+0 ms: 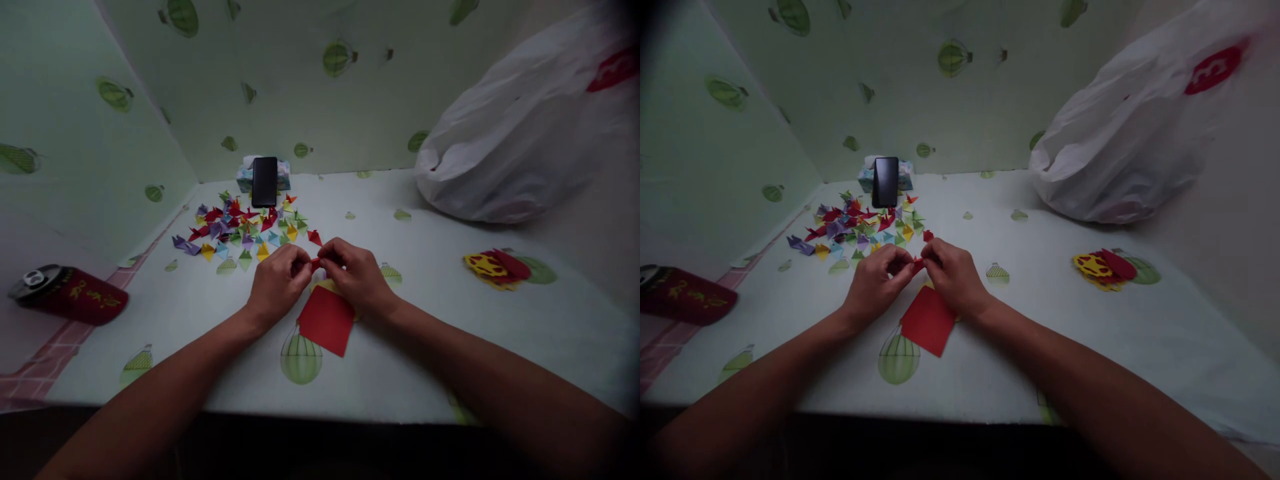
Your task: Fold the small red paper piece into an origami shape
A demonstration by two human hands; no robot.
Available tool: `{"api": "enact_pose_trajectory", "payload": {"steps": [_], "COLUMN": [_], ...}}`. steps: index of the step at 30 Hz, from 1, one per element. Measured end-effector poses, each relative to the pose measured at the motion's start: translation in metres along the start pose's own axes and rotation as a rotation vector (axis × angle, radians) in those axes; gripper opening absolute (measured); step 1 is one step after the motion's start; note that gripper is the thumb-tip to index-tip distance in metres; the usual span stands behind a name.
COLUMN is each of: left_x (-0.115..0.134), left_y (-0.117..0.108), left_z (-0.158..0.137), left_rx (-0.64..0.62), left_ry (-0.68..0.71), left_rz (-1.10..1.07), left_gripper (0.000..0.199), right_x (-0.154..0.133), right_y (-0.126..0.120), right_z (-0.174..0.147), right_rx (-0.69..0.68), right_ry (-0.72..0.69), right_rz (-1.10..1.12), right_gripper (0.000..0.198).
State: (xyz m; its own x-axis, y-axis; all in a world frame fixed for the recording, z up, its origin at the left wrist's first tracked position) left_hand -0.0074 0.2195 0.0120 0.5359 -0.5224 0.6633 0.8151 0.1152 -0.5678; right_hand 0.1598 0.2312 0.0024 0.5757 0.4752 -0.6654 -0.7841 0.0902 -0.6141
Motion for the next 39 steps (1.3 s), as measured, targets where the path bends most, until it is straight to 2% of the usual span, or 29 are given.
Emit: {"api": "enact_pose_trajectory", "payload": {"steps": [7,24,34,39], "left_x": [-0.0030,-0.0014,-0.0048,-0.0044], "left_y": [0.0019,0.0030,0.0032,0.0009], "left_z": [-0.0007,-0.0014,0.0004,0.0016], "left_rx": [0.006,-0.041,-0.055,-0.031], "left_ry": [-0.027,-0.016,-0.048,-0.207], "left_rz": [-0.037,0.029,0.039,-0.102], "left_gripper": [0.003,0.005,0.007,0.010], "right_x": [0.0002,-0.0028,-0.0011,-0.0018], "right_y": [0.0033,0.0063,0.0073,0.0018], "right_z": [-0.0006,-0.0043,-0.0043,-0.0016], "right_rx": [0.023,0.024,-0.014,-0.003], "right_ry": [-0.073,-0.184,-0.152,-0.055], "right_rz": [-0.019,-0.060,-0.052,0.016], "right_gripper": [0.012,0.013,0.013,0.005]}}
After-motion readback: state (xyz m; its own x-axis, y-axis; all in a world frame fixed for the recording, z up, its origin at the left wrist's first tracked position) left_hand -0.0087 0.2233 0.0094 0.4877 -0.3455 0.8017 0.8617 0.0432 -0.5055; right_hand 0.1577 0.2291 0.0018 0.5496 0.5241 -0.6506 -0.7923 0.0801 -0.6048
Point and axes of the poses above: each hand's wrist, its own z-axis towards the middle knuckle, its own y-axis out of the palm, x = y × z, the point moved 1 cm from there along z, towards the middle knuckle, and after that the axes turned 10 degrees about -z, right-handed, at the moved point
